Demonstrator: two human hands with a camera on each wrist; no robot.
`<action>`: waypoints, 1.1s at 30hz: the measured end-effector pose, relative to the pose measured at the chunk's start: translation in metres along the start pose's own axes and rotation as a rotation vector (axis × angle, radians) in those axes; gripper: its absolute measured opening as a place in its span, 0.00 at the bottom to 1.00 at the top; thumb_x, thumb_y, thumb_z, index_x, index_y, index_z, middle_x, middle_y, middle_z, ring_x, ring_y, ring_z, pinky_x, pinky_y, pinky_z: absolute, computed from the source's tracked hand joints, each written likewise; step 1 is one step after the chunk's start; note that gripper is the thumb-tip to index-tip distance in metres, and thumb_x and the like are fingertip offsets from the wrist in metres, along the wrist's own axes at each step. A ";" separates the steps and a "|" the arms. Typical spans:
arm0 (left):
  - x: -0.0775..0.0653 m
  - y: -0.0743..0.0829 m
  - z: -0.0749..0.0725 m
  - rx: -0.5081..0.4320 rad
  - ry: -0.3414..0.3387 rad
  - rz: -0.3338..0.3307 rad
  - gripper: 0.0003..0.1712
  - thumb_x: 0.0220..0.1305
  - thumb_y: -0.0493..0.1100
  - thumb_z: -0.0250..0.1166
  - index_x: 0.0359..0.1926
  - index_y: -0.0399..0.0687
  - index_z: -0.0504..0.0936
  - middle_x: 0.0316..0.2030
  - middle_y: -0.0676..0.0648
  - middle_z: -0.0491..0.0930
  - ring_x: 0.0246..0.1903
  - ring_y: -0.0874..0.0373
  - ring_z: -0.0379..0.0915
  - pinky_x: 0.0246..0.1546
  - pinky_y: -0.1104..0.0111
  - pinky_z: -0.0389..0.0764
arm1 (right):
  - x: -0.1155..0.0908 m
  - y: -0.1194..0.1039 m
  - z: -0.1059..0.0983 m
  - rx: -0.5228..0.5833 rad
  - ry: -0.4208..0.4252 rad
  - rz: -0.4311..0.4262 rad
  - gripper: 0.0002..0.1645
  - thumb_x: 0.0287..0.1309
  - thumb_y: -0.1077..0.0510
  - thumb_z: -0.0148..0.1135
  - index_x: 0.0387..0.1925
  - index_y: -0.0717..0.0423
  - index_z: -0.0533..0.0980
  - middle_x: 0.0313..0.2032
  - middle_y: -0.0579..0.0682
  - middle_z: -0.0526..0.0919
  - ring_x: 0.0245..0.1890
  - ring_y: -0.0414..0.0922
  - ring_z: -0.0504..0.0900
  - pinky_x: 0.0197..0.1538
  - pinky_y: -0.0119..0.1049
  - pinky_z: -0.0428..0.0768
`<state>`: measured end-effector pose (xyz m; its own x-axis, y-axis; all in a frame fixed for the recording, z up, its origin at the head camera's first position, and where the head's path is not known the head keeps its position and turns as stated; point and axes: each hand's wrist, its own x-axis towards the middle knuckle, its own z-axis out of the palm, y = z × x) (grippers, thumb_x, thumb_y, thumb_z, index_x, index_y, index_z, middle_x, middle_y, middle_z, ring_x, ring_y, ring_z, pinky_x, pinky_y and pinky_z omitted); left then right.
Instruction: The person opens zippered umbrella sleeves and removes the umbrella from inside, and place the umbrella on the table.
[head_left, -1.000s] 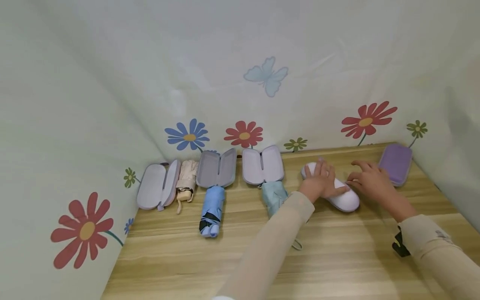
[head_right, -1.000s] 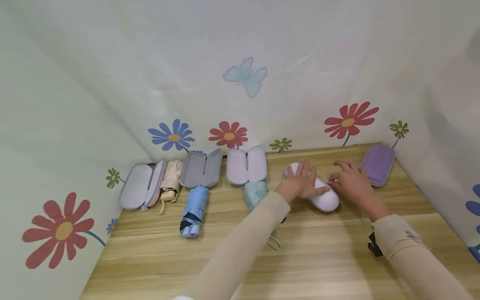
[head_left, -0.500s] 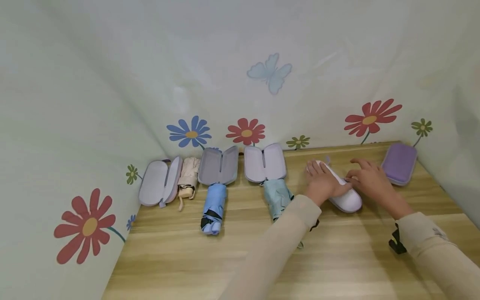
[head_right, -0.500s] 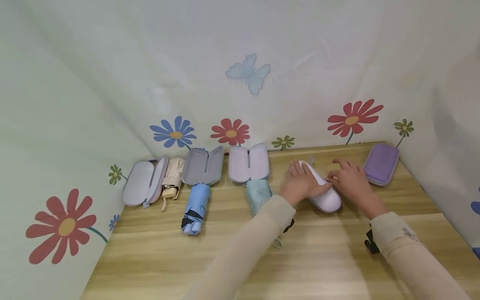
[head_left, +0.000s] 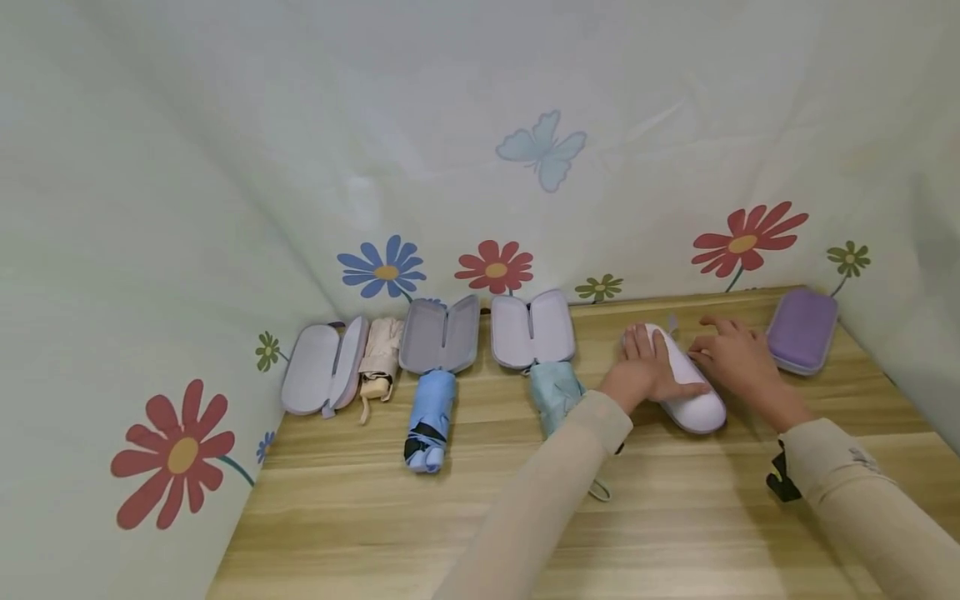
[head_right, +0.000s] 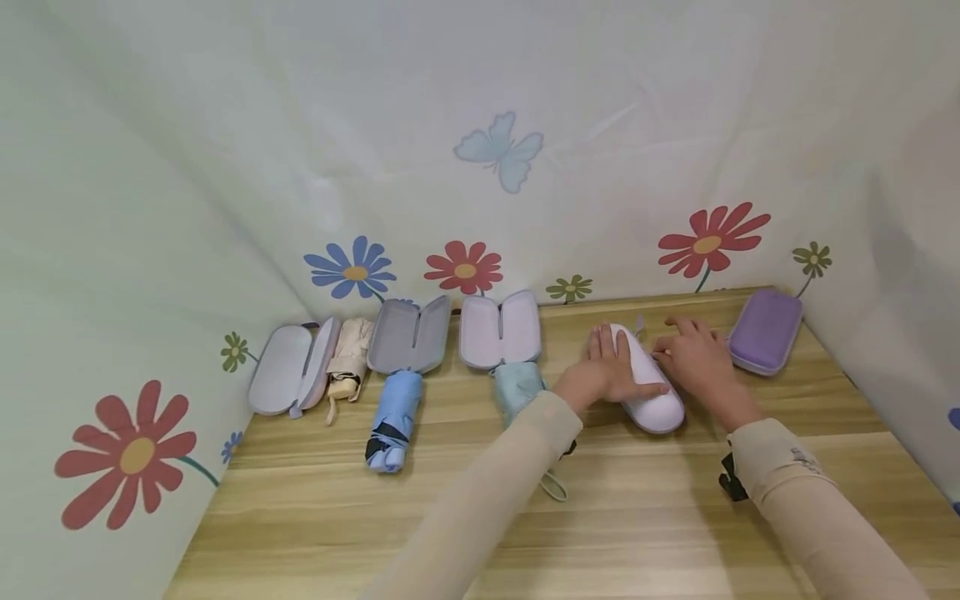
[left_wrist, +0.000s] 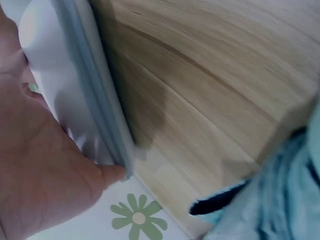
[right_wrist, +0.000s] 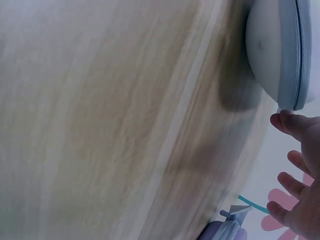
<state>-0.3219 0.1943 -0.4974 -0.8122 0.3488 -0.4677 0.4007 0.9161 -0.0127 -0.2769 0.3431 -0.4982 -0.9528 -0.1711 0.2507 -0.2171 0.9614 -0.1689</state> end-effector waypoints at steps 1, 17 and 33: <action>0.003 0.000 0.001 0.005 -0.009 0.001 0.70 0.52 0.91 0.35 0.79 0.56 0.19 0.78 0.47 0.14 0.77 0.52 0.10 0.77 0.63 0.33 | 0.001 0.000 0.000 0.000 -0.005 0.007 0.08 0.67 0.56 0.65 0.40 0.51 0.88 0.64 0.64 0.71 0.61 0.72 0.68 0.55 0.75 0.65; 0.009 -0.002 0.006 0.013 -0.002 0.009 0.70 0.52 0.91 0.38 0.80 0.58 0.21 0.78 0.46 0.15 0.77 0.51 0.11 0.77 0.63 0.35 | 0.005 -0.001 -0.001 -0.038 0.043 -0.002 0.05 0.63 0.57 0.69 0.38 0.51 0.88 0.63 0.64 0.72 0.61 0.71 0.67 0.55 0.73 0.64; -0.042 -0.021 -0.010 0.208 0.313 0.054 0.43 0.72 0.77 0.30 0.80 0.67 0.52 0.76 0.57 0.54 0.74 0.58 0.51 0.71 0.50 0.59 | -0.003 0.007 -0.005 0.040 0.074 -0.051 0.17 0.67 0.59 0.64 0.52 0.64 0.82 0.63 0.75 0.69 0.61 0.76 0.67 0.58 0.75 0.65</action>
<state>-0.3008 0.1629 -0.4685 -0.8651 0.4683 -0.1799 0.4976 0.8464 -0.1896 -0.2742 0.3511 -0.4949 -0.9224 -0.2016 0.3295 -0.2744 0.9423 -0.1915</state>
